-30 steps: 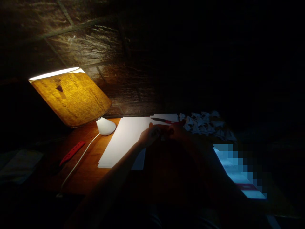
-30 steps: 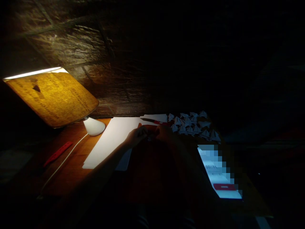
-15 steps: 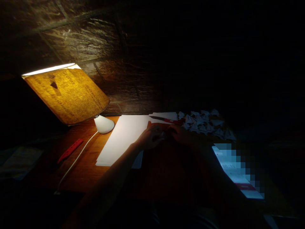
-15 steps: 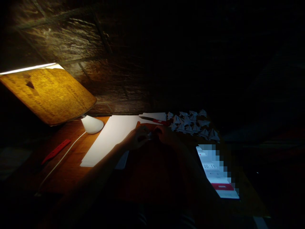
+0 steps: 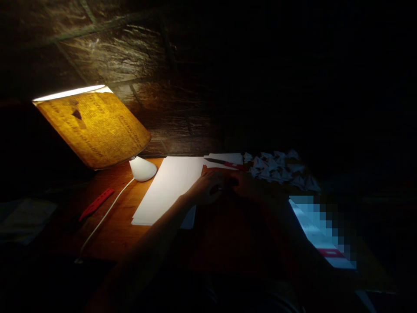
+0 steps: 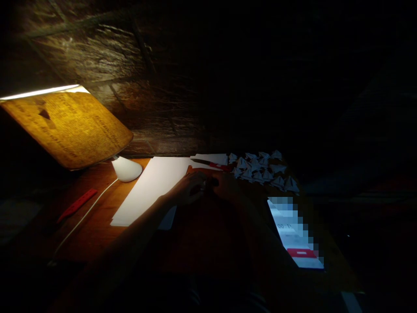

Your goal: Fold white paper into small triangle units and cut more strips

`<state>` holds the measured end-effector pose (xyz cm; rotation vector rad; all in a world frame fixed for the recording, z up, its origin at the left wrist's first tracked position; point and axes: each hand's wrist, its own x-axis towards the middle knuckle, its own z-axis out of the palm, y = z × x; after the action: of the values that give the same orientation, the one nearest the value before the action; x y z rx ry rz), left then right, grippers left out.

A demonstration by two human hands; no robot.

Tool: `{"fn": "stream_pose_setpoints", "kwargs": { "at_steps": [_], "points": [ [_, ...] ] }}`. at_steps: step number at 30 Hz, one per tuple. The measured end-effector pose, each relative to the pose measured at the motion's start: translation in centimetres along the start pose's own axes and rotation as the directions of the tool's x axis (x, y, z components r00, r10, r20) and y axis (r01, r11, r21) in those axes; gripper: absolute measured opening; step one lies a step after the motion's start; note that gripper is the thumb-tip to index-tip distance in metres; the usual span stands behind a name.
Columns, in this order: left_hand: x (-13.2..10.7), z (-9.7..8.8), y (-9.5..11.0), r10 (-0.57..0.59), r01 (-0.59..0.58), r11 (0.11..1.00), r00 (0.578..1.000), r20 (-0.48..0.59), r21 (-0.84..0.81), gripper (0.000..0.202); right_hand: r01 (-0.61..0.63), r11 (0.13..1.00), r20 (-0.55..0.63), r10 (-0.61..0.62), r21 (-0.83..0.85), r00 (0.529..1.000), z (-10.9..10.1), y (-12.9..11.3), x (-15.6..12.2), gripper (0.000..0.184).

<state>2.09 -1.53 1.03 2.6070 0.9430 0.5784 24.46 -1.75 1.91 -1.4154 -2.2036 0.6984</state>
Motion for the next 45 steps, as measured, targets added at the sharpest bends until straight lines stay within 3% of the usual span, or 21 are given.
{"fn": "stream_pose_setpoints", "kwargs": {
  "at_steps": [7,12,16,20,24,28,34,40,45],
  "points": [
    [0.2,0.3,-0.2,-0.03,0.03,0.999,1.0,-0.005,0.03,0.013,-0.043,0.996,-0.01,0.042,-0.074,0.999,-0.2,-0.9,-0.2,0.022],
    [0.3,0.0,0.1,-0.03,0.03,0.998,1.0,-0.01,0.057,0.007,-0.029,0.999,-0.037,0.027,-0.041,0.999,-0.1,-0.8,-0.2,0.017],
    [0.3,-0.3,0.3,-0.077,0.079,0.993,0.997,-0.027,0.092,0.015,0.069,0.992,-0.06,-0.063,0.103,0.996,0.3,-0.3,-0.2,0.014],
    [0.2,-0.2,0.2,-0.151,0.16,0.983,0.984,-0.091,0.095,0.019,0.174,0.978,-0.137,-0.158,0.113,0.978,0.6,-0.4,-0.3,0.026],
    [0.0,0.2,0.3,-0.185,0.175,0.983,0.952,-0.243,-0.06,0.015,0.171,0.973,-0.241,-0.131,0.154,0.962,0.7,-0.7,0.0,0.006],
    [-0.1,0.3,0.7,-0.289,0.132,0.915,0.873,-0.392,-0.38,0.023,0.167,0.917,-0.324,-0.044,0.362,0.945,1.1,-0.8,0.6,0.012],
    [0.1,0.2,1.4,-0.433,0.109,0.751,0.826,-0.361,-0.651,0.041,0.155,0.78,-0.302,0.045,0.606,0.952,1.7,-0.8,0.7,0.021],
    [0.3,0.6,2.0,-0.464,0.062,0.695,0.799,-0.382,-0.716,0.047,0.098,0.745,-0.267,0.111,0.66,0.957,1.6,-1.7,0.4,0.031],
    [0.5,0.5,2.2,-0.485,0.074,0.725,0.761,-0.431,-0.685,0.048,0.118,0.68,-0.245,0.093,0.723,0.965,1.3,-2.0,0.3,0.032]
  ]
}}
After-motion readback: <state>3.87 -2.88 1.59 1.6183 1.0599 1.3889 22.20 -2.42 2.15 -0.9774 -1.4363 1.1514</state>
